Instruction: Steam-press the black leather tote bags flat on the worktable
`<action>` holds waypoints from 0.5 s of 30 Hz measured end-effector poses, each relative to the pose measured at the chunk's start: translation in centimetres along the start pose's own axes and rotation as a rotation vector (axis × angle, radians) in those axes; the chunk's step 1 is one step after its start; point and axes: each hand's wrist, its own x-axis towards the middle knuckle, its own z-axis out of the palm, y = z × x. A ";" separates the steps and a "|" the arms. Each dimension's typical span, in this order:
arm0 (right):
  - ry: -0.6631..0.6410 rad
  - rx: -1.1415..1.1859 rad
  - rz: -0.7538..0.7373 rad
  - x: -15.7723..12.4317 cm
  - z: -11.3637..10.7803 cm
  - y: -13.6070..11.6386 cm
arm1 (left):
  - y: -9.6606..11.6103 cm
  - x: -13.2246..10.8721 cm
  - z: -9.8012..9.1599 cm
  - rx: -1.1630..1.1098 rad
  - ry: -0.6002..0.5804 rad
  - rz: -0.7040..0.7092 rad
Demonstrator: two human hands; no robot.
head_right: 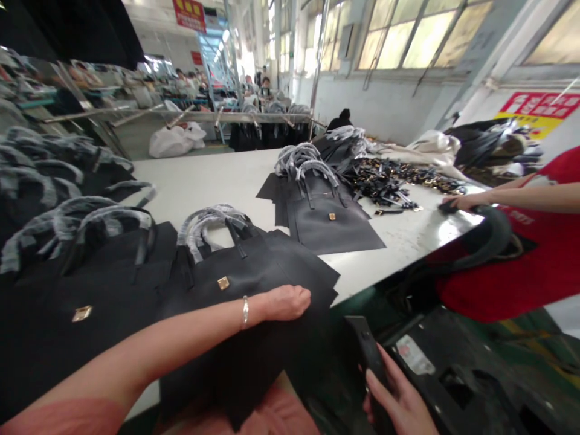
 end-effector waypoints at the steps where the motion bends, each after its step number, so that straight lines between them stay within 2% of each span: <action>1: -0.001 -0.004 0.000 0.0 0.0 0.0 | -0.3 0.0 0.0 -0.025 0.011 -0.042; 5: -0.017 0.005 -0.017 0.4 0.3 0.1 | -1.8 -0.6 0.3 -0.132 0.077 -0.289; 7: -0.042 0.020 -0.033 0.7 0.7 0.1 | -2.5 -1.0 0.4 -0.203 0.092 -0.358; 11: -0.105 0.016 -0.065 1.0 1.7 0.0 | -3.0 -1.5 0.4 -0.329 0.079 -0.325; 15: -0.137 -0.005 -0.065 1.4 2.3 0.2 | -2.7 -1.0 0.1 -0.348 0.057 -0.294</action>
